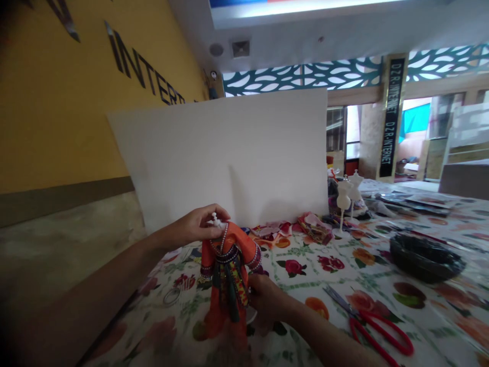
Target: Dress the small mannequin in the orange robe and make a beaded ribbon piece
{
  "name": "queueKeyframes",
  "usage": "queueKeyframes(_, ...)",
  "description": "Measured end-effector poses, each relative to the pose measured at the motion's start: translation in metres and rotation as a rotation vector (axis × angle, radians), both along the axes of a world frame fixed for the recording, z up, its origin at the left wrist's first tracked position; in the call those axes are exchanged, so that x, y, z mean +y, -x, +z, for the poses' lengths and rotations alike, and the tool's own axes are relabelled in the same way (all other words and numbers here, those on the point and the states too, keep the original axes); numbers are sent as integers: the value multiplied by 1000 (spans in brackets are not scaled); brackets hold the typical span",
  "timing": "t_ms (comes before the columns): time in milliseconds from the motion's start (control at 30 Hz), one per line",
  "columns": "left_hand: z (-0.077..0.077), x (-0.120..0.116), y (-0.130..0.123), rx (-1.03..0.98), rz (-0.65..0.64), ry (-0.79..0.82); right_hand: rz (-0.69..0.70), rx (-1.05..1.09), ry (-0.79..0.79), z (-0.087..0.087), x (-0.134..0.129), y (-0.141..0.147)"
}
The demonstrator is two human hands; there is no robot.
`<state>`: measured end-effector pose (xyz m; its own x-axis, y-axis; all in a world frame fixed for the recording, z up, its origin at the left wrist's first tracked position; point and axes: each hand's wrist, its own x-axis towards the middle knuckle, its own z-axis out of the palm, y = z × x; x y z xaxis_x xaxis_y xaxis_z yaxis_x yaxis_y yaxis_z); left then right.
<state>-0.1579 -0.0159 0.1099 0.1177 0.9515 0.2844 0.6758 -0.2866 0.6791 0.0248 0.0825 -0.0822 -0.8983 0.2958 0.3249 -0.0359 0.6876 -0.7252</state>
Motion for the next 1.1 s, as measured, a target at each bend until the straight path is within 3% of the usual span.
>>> queueKeyframes(200,-1,4,-1,-52,-57,34,-15,30,36,-6,2,2)
queueKeyframes(533,-7,1,-3,-221,-10,14,-16,21,54,-7,4,1)
queueKeyframes(867,-32,7,-18,-331,86,-49,11,33,117,-10,5,0)
queueKeyframes(1100,-50,0,-4,-511,64,-158,50,18,192,-11,11,-2)
